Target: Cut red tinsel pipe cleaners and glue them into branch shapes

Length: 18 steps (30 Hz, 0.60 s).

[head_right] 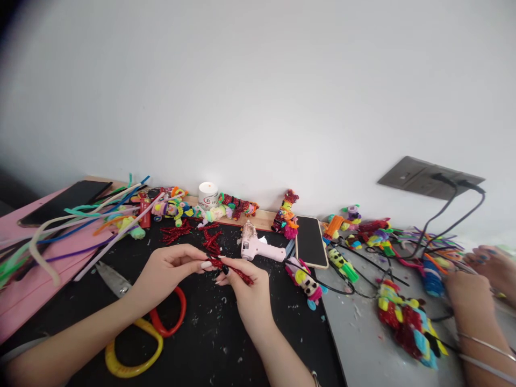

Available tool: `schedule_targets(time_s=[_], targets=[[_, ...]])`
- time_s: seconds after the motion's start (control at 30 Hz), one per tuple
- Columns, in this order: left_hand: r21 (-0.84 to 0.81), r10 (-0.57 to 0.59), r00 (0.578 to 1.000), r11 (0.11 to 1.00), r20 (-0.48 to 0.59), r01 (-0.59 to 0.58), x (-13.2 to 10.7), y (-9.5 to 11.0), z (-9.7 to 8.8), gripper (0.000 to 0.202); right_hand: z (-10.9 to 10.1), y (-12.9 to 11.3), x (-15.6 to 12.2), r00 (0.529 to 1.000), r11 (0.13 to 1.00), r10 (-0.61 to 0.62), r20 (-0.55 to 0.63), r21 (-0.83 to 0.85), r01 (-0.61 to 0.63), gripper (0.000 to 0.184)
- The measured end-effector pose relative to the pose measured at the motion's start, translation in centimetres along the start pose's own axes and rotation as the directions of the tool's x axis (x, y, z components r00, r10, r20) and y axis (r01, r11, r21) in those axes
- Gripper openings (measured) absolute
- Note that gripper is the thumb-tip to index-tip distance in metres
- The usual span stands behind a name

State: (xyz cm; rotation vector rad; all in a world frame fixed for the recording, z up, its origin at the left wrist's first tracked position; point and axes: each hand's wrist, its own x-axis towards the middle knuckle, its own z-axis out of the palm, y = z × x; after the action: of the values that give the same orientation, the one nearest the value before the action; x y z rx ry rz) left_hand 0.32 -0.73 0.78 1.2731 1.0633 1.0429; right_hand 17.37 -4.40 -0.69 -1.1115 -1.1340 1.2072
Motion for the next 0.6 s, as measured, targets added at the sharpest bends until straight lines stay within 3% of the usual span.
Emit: schedule_targets(time_s=[0.27,0.6], targets=[[0.098,0.120,0.993,0.988,0.014,-0.121,-0.11,-0.08,-0.09,0.005,-0.01,0.21,0.06,1.000,0.997,0.005,0.017,0.076,-0.006,0.014],[-0.010,0.042,0.999,0.999,0.032,-0.042,-0.17,-0.02,0.06,0.008,0.06,0.23,0.11,0.999,0.996,0.040,0.011,0.084,-0.041,0.013]])
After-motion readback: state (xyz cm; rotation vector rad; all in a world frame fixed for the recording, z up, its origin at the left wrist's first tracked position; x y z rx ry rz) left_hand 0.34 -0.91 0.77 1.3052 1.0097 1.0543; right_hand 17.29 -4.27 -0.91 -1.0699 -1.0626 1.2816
